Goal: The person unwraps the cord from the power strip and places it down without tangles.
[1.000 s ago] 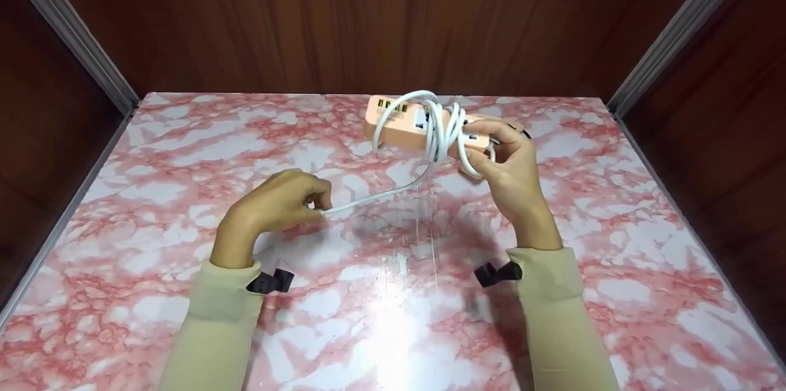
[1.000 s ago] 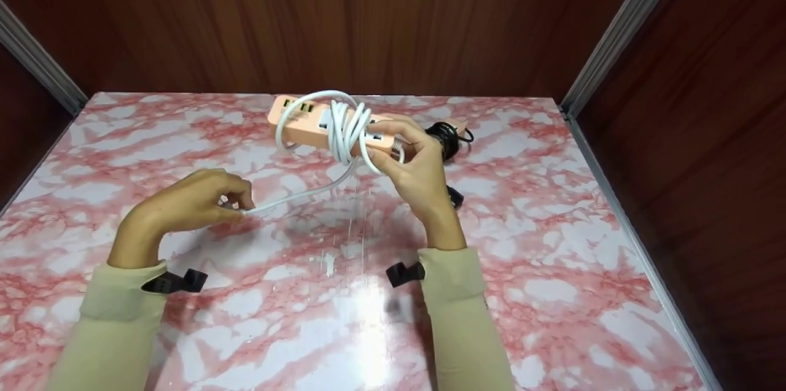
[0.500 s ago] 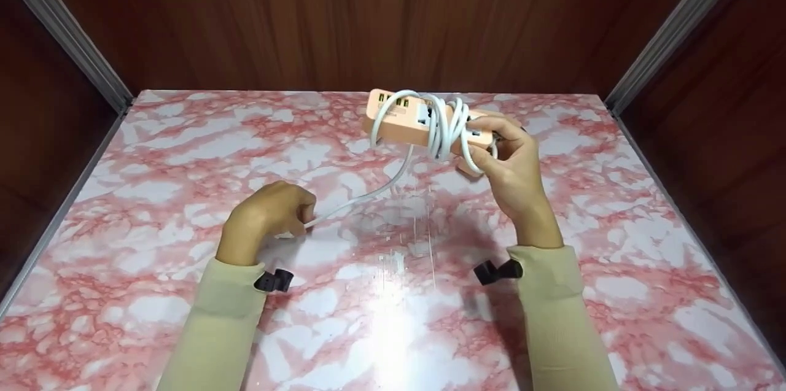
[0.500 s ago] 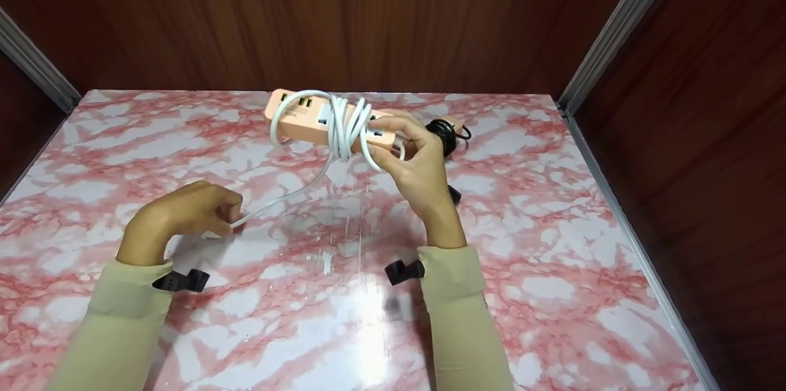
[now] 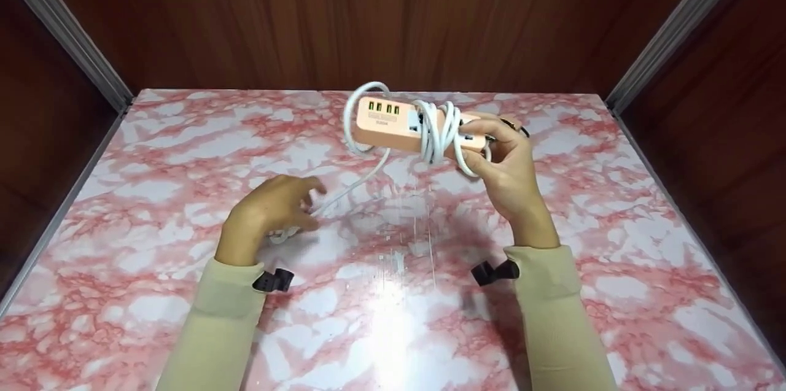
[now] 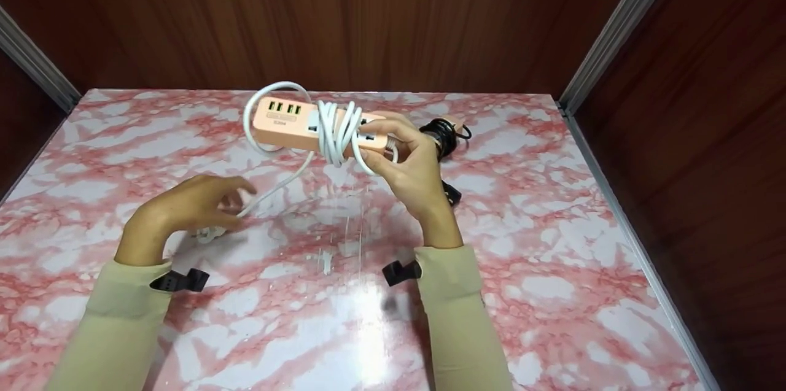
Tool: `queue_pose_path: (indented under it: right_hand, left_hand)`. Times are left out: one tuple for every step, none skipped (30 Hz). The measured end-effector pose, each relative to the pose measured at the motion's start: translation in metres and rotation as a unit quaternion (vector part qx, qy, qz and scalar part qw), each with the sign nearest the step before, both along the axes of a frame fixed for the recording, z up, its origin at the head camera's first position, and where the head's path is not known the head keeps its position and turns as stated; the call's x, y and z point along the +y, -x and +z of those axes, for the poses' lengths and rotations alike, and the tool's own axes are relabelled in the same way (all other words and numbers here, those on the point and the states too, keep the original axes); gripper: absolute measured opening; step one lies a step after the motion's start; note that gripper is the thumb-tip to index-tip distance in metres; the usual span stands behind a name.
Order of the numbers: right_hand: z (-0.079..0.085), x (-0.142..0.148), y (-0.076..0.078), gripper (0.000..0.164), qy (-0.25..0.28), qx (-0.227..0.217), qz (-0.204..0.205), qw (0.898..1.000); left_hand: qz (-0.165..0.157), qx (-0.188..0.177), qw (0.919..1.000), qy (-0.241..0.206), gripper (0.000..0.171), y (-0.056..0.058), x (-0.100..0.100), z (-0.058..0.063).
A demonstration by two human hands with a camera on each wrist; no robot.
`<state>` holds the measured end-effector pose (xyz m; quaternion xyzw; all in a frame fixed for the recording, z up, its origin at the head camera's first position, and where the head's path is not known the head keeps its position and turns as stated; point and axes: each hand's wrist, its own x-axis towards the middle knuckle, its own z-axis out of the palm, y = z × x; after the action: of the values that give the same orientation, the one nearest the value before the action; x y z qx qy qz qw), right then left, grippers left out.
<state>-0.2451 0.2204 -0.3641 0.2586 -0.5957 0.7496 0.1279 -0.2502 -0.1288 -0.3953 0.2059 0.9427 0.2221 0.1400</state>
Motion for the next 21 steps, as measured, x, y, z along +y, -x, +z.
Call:
queue_pose_path:
  right_hand:
    - [0.000, 0.000, 0.000, 0.026, 0.001, 0.001, 0.001, 1.000]
    - [0.000, 0.000, 0.000, 0.026, 0.002, 0.003, 0.001, 1.000]
    - [0.000, 0.000, 0.000, 0.026, 0.003, 0.005, 0.002, 1.000]
    - [0.000, 0.000, 0.000, 0.026, 0.003, 0.007, 0.001, 1.000]
    - [0.000, 0.000, 0.000, 0.026, 0.002, 0.008, 0.000, 1.000]
    - [0.000, 0.000, 0.000, 0.027, 0.002, 0.008, -0.001, 1.000]
    - [0.000, 0.000, 0.000, 0.027, 0.001, 0.009, -0.003, 1.000]
    - [0.000, 0.000, 0.000, 0.027, 0.000, 0.009, -0.003, 1.000]
    - [0.000, 0.000, -0.001, 0.027, 0.000, 0.009, -0.003, 1.000]
    - [0.000, 0.000, -0.001, 0.027, 0.000, 0.009, -0.003, 1.000]
    - [0.001, 0.000, -0.002, 0.027, 0.001, 0.009, -0.001, 1.000]
    - [0.001, 0.001, -0.002, 0.027, 0.003, 0.009, 0.001, 1.000]
    - [0.002, 0.001, -0.002, 0.027, 0.003, 0.009, 0.003, 1.000]
    - [0.002, 0.001, -0.003, 0.028, 0.004, 0.010, 0.004, 1.000]
    - [0.003, 0.001, -0.003, 0.028, 0.004, 0.010, 0.005, 1.000]
    - [0.003, 0.001, -0.004, 0.028, 0.003, 0.011, 0.005, 1.000]
    - [0.004, 0.001, -0.004, 0.028, 0.002, 0.012, 0.006, 1.000]
    - [0.004, 0.001, -0.004, 0.029, 0.000, 0.013, 0.007, 1.000]
    - [0.005, 0.000, -0.005, 0.029, -0.002, 0.014, 0.006, 1.000]
    - [0.005, 0.000, -0.005, 0.029, -0.005, 0.016, 0.005, 1.000]
    - [0.006, -0.001, -0.005, 0.029, -0.007, 0.017, 0.004, 1.000]
  left_hand:
    - [-0.002, 0.014, 0.9999, -0.010, 0.053, 0.001, 0.002, 0.000]
    - [-0.001, 0.028, 0.9994, -0.019, 0.054, 0.001, 0.005, -0.001]
    - [0.001, 0.039, 0.9988, -0.029, 0.055, 0.002, 0.008, -0.002]
    - [0.005, 0.049, 0.9981, -0.036, 0.056, 0.002, 0.013, -0.003]
    - [0.008, 0.056, 0.9975, -0.043, 0.057, 0.003, 0.017, -0.005]
    - [0.008, 0.061, 0.9971, -0.046, 0.058, 0.004, 0.021, -0.007]
    - [0.006, 0.065, 0.9967, -0.048, 0.059, 0.004, 0.026, -0.009]
    - [0.006, 0.069, 0.9965, -0.048, 0.059, 0.005, 0.030, -0.011]
    - [0.005, 0.072, 0.9962, -0.048, 0.059, 0.005, 0.035, -0.013]
    - [0.005, 0.078, 0.9958, -0.048, 0.058, 0.006, 0.039, -0.015]
    - [0.008, 0.084, 0.9951, -0.052, 0.056, 0.006, 0.042, -0.016]
    - [0.017, 0.093, 0.9937, -0.059, 0.053, 0.006, 0.045, -0.016]
    - [0.030, 0.105, 0.9915, -0.071, 0.049, 0.006, 0.047, -0.016]
    - [0.047, 0.122, 0.9875, -0.088, 0.045, 0.006, 0.050, -0.016]
    - [0.063, 0.144, 0.9812, -0.111, 0.041, 0.006, 0.051, -0.015]
    - [0.079, 0.171, 0.9729, -0.134, 0.039, 0.007, 0.053, -0.014]
    - [0.093, 0.200, 0.9626, -0.158, 0.038, 0.007, 0.054, -0.013]
    - [0.102, 0.228, 0.9515, -0.180, 0.038, 0.008, 0.056, -0.012]
    - [0.104, 0.256, 0.9411, -0.196, 0.041, 0.009, 0.057, -0.011]
    - [0.101, 0.281, 0.9317, -0.207, 0.045, 0.010, 0.058, -0.010]
    - [0.095, 0.299, 0.9250, -0.214, 0.049, 0.011, 0.059, -0.009]
